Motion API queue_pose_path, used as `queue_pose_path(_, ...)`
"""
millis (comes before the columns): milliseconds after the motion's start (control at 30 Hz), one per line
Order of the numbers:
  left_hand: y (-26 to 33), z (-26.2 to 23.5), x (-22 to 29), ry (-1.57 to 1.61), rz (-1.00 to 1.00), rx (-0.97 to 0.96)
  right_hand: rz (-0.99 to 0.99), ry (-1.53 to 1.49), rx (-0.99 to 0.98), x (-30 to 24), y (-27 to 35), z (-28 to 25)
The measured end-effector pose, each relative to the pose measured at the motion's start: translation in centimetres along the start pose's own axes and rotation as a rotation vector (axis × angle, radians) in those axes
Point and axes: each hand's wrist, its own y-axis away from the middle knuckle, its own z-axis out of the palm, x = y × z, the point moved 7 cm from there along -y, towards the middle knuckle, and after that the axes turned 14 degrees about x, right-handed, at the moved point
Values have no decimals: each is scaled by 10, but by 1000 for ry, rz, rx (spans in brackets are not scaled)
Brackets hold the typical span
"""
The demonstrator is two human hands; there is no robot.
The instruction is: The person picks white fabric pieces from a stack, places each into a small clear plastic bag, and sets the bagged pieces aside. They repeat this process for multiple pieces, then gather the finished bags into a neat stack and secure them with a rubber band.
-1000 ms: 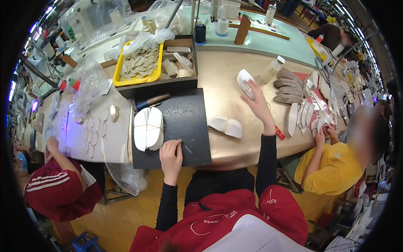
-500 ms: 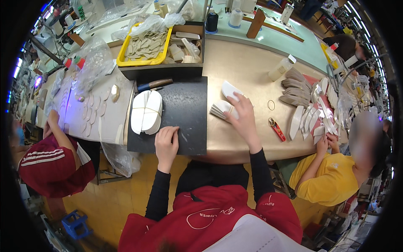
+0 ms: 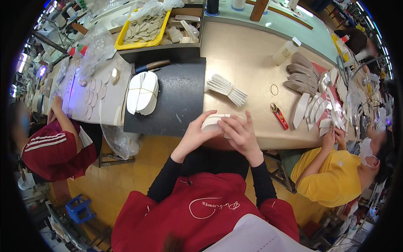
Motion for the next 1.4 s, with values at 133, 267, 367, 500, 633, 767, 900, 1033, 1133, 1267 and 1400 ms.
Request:
queue_pose_path(133,1,5,22,-148,202,148,187,-86,110,1,-5,-30)
queue_pose_path(267,22,4,44,-204,604,304,550,-287,357,10,2,-25)
queue_pose_path(367,36,2,45,-346,751,362,613,-219,375,4,4,-14)
queue_pose_path(500,47,-6,45,-414,844,444,464,-93,388,-17,-5,-13)
queue_pose_path(633,53,-6,46,-441,890,528,469,-94,394,-27,-6,-12)
queue_pose_path(767,57,-3,46,-408,861,567,475,-69,413,-27,-2,-13)
queue_pose_path(900,59,1,45,-378,835,571,462,-50,425,-28,0,-16)
queue_pose_path(1033,58,-1,43,-387,809,592,528,-145,430,-26,-1,-15)
queue_pose_path(1133,58,-1,45,-408,846,555,573,-191,441,-22,2,-14)
queue_pose_path(1267,59,1,46,-407,843,497,642,-183,393,-15,13,-6)
queue_pose_path(1400,53,-1,42,-293,713,433,1020,-815,390,7,36,10)
